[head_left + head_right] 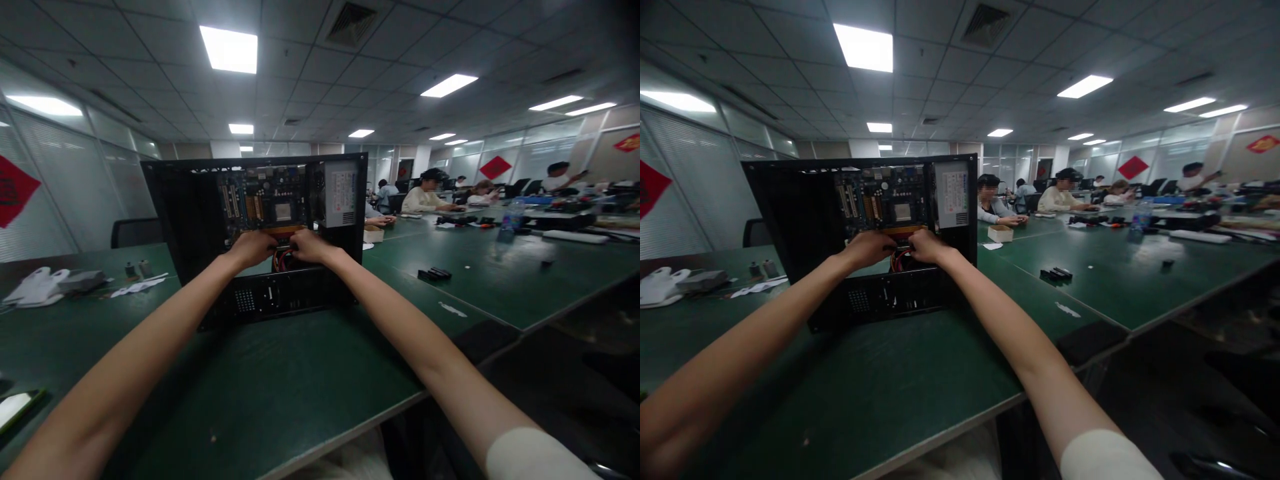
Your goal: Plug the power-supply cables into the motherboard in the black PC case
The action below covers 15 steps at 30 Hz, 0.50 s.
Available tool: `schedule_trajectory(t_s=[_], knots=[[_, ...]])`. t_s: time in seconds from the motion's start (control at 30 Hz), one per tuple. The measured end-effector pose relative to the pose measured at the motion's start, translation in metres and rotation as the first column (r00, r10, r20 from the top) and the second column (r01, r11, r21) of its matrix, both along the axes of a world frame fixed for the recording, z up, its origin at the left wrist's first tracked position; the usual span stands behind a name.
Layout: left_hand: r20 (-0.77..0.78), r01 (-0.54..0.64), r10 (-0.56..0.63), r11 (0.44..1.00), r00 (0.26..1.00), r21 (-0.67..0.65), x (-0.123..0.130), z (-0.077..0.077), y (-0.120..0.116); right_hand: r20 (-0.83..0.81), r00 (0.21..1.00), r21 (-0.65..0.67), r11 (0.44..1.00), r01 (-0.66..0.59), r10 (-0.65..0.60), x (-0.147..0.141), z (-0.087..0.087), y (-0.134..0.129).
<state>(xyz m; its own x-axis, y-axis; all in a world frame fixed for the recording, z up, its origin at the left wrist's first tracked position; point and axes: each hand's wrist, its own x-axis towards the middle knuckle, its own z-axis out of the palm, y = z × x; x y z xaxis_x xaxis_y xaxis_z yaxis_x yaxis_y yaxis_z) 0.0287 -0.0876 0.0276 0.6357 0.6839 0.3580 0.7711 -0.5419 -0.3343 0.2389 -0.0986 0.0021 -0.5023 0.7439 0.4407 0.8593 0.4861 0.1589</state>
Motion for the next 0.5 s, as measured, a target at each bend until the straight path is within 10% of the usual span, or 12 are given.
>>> schedule_trajectory(t_s=[0.5], knots=[[0.010, 0.005, -0.004, 1.000, 1.000, -0.018, 0.009, -0.012, 0.015, -0.048, 0.999, -0.059, 0.998, 0.014, -0.017, 0.002, 0.000, -0.010]])
